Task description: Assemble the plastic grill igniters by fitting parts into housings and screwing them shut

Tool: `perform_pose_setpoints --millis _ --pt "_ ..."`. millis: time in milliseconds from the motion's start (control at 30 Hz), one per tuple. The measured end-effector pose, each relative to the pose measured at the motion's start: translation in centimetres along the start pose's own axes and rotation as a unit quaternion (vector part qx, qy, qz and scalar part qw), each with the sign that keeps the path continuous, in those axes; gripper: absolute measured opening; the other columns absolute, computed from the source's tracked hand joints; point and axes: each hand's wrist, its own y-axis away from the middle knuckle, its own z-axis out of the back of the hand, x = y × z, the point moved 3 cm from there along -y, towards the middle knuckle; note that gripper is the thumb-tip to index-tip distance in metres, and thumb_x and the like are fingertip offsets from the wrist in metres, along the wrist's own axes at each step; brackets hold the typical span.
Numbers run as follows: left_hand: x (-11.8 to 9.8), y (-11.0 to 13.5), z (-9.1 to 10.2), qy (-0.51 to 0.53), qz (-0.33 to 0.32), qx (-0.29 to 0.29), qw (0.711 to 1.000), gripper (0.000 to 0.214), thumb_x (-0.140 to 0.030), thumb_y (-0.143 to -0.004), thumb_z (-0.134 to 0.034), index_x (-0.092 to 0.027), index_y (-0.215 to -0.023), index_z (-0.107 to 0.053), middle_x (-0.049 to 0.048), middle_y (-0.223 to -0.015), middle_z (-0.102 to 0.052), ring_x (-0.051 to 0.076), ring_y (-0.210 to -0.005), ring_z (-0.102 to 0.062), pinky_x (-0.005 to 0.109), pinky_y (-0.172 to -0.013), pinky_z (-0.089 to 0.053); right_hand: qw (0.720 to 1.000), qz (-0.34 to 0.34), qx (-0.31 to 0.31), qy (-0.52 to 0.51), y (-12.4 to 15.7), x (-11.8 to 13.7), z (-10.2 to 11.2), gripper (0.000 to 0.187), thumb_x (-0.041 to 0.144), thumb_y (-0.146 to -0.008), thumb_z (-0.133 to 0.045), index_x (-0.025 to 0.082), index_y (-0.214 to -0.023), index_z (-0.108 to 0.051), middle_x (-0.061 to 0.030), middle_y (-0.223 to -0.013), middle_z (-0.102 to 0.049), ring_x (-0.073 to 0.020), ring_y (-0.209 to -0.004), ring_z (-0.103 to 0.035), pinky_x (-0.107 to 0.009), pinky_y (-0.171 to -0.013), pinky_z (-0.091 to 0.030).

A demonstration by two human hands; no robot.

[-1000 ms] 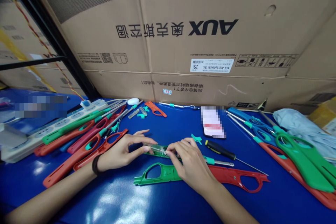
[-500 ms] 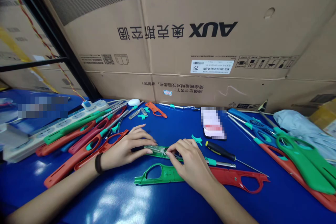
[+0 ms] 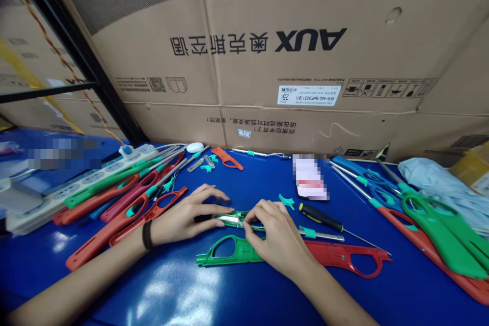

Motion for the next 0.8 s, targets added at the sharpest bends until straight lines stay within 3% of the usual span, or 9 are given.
perform_pose_setpoints --millis 100,267,433,600,800 --pt "-0.2 0.0 0.3 0.015 -0.001 -0.005 1.0 0.035 -0.034 -0.088 -0.059 -0.026 -0.122 -0.06 0.009 -0.116 -0.059 0.022 -0.108 -0.052 0.038 -0.098 -0.04 1.0 -0.007 0.001 -0.001 0.0 -0.1 0.0 0.008 0.016 -0.082 -0.057 0.023 -0.079 -0.058 0.0014 -0.08 -0.062 -0.0167 -0.077 -0.058 -0.039 -0.081 -0.042" --pt "-0.7 0.1 0.5 -0.002 -0.05 -0.01 0.999 0.029 -0.031 -0.087 -0.061 -0.028 -0.116 -0.064 0.0051 -0.122 -0.061 0.021 -0.112 -0.053 0.042 -0.108 -0.029 1.0 0.0 -0.011 -0.007 0.0 0.0 0.1 0.008 0.015 -0.081 -0.058 0.023 -0.083 -0.058 0.001 -0.084 -0.063 -0.0167 -0.079 -0.058 -0.038 -0.081 -0.042" --pt "-0.9 -0.2 0.4 -0.021 -0.063 -0.005 0.998 0.028 -0.033 -0.087 -0.061 -0.029 -0.114 -0.065 0.0041 -0.121 -0.063 0.021 -0.109 -0.053 0.043 -0.108 -0.03 0.998 0.016 -0.054 -0.001 -0.1 0.3 0.6 0.009 0.015 -0.084 -0.054 0.023 -0.083 -0.059 0.0002 -0.082 -0.064 -0.0161 -0.077 -0.059 -0.036 -0.08 -0.042" --pt "-0.8 -0.3 0.4 -0.038 -0.052 -0.001 0.998 0.023 -0.035 -0.086 -0.062 -0.03 -0.107 -0.069 0.0024 -0.123 -0.062 0.022 -0.111 -0.049 0.048 -0.109 -0.025 0.994 -0.009 -0.108 0.014 0.0 -0.2 1.4 0.009 0.02 -0.085 -0.054 0.023 -0.086 -0.061 -0.0019 -0.082 -0.064 -0.0183 -0.08 -0.059 -0.033 -0.074 -0.043" --pt "-0.6 -0.2 0.2 -0.025 -0.053 -0.01 0.998 0.024 -0.033 -0.085 -0.064 -0.03 -0.109 -0.068 0.0006 -0.119 -0.063 0.02 -0.107 -0.051 0.044 -0.11 -0.024 0.996 0.025 -0.084 0.007 -0.1 -0.1 1.7 0.008 0.016 -0.083 -0.057 0.023 -0.083 -0.061 -0.0006 -0.081 -0.064 -0.0171 -0.078 -0.059 -0.034 -0.076 -0.041"
